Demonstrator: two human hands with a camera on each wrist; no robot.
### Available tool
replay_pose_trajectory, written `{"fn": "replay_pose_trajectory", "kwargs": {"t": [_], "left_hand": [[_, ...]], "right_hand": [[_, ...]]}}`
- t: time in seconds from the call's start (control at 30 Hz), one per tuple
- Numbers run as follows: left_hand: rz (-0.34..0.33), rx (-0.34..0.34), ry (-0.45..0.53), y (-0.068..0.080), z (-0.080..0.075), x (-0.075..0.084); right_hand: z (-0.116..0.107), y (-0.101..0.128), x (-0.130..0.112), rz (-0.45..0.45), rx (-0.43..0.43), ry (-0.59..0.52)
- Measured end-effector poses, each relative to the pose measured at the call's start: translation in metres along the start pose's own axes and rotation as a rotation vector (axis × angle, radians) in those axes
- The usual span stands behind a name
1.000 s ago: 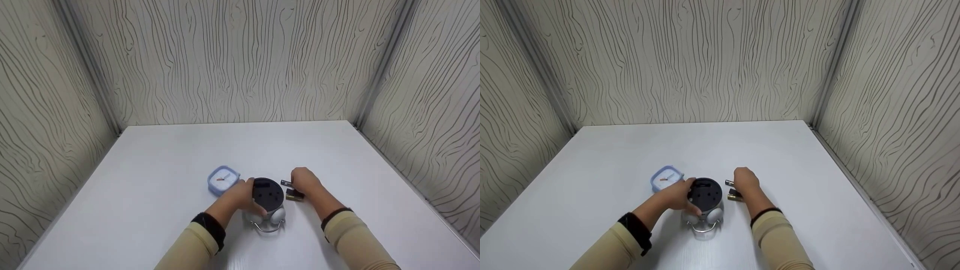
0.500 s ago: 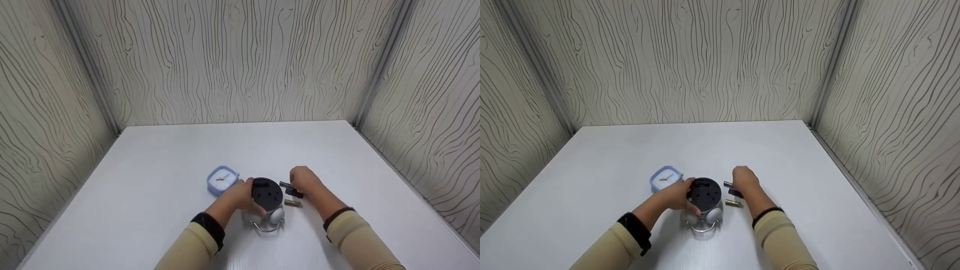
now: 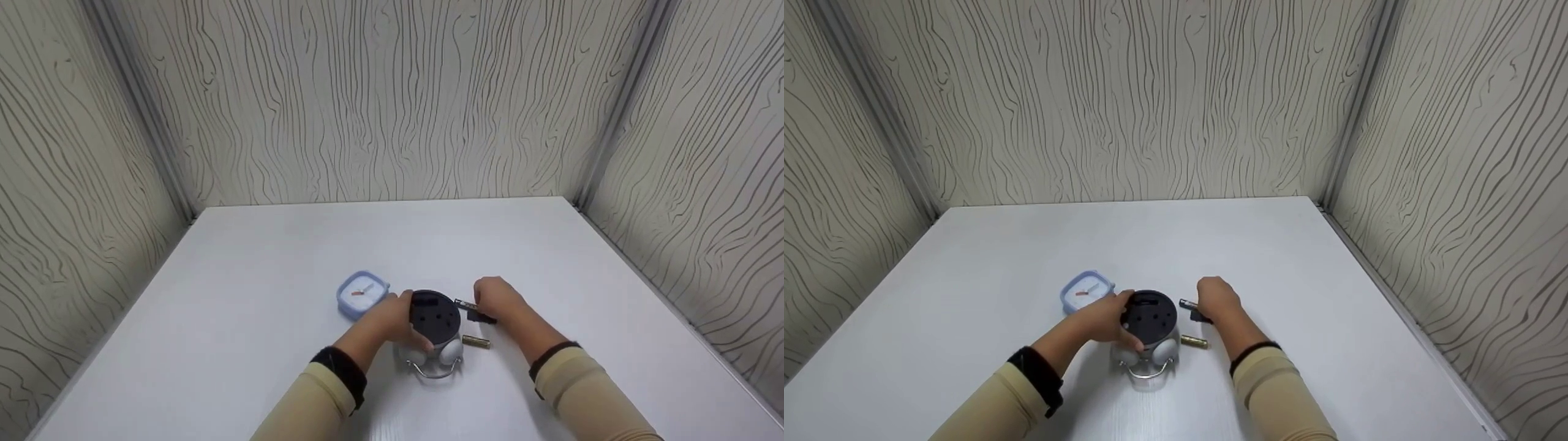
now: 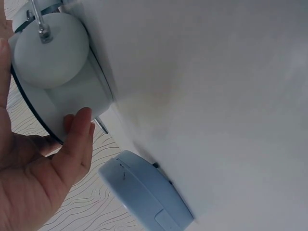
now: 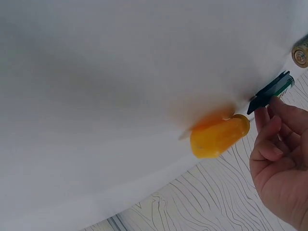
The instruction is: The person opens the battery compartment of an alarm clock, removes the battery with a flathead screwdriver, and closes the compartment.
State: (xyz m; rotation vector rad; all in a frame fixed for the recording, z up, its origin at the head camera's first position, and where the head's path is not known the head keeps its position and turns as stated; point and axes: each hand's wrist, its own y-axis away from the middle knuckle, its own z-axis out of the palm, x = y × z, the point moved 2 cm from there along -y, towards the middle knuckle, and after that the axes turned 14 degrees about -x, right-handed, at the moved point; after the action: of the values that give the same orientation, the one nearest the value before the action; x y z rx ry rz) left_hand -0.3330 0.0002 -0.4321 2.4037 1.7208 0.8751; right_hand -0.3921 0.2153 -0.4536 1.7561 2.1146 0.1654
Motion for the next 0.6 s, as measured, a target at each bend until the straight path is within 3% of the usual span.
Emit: {"fn": "replay_pose_trajectory", "kwargs": {"t": [0.27, 0.6], "left_hand": [[-0.008, -0.005, 0.009, -0.0013, 0.0002, -0.0001], [-0.012, -0.009, 0.005, -0.0024, 0.0005, -0.0006]], "right_hand": [[-0.001, 0.0027, -0.0017, -0.061, 0.024, 0.05], [-0.0044, 0.0048, -0.0034, -0.033, -0.024, 0.017]]}}
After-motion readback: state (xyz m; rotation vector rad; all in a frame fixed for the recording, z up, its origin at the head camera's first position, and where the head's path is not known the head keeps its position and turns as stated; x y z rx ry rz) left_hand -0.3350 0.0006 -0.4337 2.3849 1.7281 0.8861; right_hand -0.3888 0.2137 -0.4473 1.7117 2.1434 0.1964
